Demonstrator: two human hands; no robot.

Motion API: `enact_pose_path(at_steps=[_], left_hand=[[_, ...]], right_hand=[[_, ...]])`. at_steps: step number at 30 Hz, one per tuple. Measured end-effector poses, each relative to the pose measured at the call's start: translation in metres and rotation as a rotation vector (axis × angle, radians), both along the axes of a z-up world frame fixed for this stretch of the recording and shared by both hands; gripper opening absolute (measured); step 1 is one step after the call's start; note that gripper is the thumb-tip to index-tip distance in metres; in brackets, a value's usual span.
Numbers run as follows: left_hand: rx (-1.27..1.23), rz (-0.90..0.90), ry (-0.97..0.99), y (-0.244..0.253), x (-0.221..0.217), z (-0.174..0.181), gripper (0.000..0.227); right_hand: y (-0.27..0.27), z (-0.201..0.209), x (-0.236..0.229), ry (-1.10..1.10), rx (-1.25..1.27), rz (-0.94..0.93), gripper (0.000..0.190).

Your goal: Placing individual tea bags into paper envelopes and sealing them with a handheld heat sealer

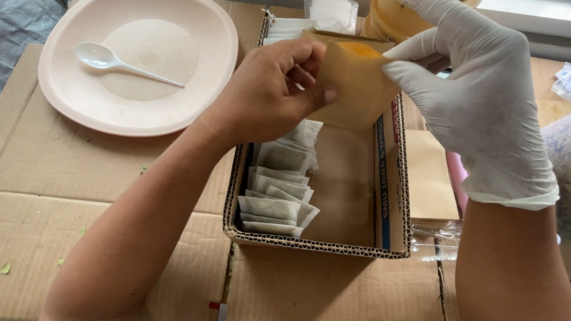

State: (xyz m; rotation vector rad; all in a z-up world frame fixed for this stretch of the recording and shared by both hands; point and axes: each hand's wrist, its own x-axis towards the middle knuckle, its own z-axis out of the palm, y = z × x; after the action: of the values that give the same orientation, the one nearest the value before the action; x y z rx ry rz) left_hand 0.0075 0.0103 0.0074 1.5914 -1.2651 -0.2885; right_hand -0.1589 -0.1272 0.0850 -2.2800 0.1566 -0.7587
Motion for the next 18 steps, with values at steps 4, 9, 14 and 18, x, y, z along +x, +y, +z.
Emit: enact_pose_path(at_steps=[4, 9, 14, 18], left_hand=[[-0.14, -0.06, 0.182, -0.002, -0.01, 0.004, 0.032], [-0.24, 0.008, 0.222, -0.006, -0.012, 0.003, 0.014], [-0.2, 0.052, 0.316, -0.008, -0.012, 0.005, 0.014], [-0.156, 0.081, 0.399, -0.008, -0.013, 0.007, 0.016]], right_hand=[[0.004, 0.004, 0.0, 0.058, 0.005, 0.003, 0.053], [0.001, 0.004, 0.0, 0.072, 0.028, -0.002, 0.052], [-0.007, 0.0, 0.003, 0.094, 0.092, -0.021, 0.052], [-0.012, -0.005, 0.005, 0.096, 0.146, -0.03, 0.05]])
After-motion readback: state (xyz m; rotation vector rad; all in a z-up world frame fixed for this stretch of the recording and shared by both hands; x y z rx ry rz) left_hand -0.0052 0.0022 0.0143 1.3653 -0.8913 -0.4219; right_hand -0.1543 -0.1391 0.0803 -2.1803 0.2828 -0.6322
